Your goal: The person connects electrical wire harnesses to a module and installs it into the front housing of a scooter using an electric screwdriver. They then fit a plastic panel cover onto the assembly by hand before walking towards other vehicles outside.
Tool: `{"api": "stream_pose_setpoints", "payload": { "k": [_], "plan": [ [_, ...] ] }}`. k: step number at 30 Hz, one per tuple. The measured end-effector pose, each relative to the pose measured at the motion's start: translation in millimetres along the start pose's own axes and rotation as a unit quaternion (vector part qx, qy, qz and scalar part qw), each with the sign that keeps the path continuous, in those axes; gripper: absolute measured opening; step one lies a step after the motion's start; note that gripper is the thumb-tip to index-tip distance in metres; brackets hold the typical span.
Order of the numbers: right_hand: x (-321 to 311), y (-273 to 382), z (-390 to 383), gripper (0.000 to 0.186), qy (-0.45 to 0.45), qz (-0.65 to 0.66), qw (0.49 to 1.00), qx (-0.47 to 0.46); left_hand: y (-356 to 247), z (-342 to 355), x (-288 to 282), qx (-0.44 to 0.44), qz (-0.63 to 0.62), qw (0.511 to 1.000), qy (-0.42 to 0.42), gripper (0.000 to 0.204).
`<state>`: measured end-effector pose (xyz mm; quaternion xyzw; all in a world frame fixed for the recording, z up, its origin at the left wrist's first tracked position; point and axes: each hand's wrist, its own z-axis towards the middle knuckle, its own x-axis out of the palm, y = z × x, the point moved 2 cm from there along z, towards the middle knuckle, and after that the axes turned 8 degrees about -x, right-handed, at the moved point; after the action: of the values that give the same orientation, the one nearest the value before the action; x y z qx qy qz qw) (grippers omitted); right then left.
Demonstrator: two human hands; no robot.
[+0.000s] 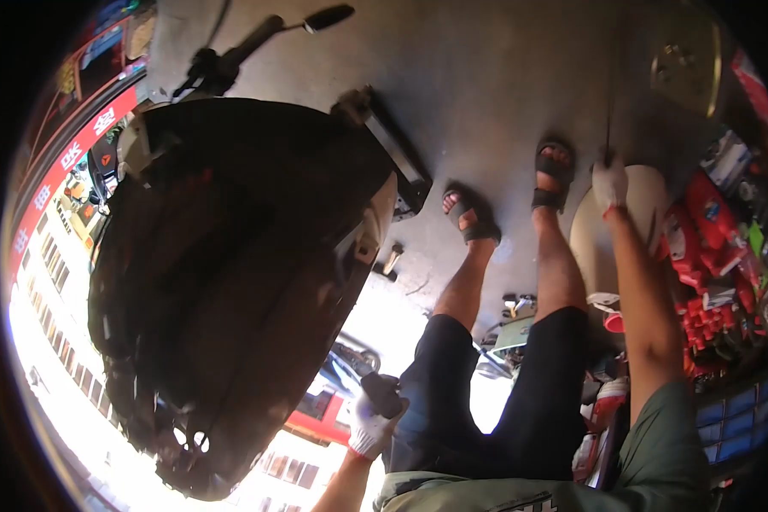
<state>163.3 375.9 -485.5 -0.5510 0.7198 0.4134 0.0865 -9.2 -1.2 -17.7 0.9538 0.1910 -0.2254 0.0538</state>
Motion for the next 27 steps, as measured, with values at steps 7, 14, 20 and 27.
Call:
{"api": "stream_pose_setpoints", "payload": {
  "k": [7, 14, 20, 27],
  "plan": [
    [-186.6, 139.8, -266.6, 0.031, 0.245, 0.031, 0.96, -0.131, -103.5, -88.9, -0.2, 0.341, 0.115, 0.929, 0.08, 0.037],
    [-406.4, 305.5, -389.6, 0.037, 0.5, 0.192, 0.835, 0.127, -168.7, -161.3, -21.2, 0.499, 0.17, 0.844, 0.096, 0.039],
    [-500.2, 365.9, -411.9, 0.051, 0.429, 0.235, 0.864, 0.116, -155.7, -182.9, -49.4, 0.523, 0.098, 0.845, 0.056, 0.047],
    [-509.6, 435.5, -450.6, 0.059, 0.521, 0.456, 0.72, -0.045, -126.5, -209.8, -71.4, 0.438, -0.026, 0.897, 0.053, 0.044]
  ]
}}
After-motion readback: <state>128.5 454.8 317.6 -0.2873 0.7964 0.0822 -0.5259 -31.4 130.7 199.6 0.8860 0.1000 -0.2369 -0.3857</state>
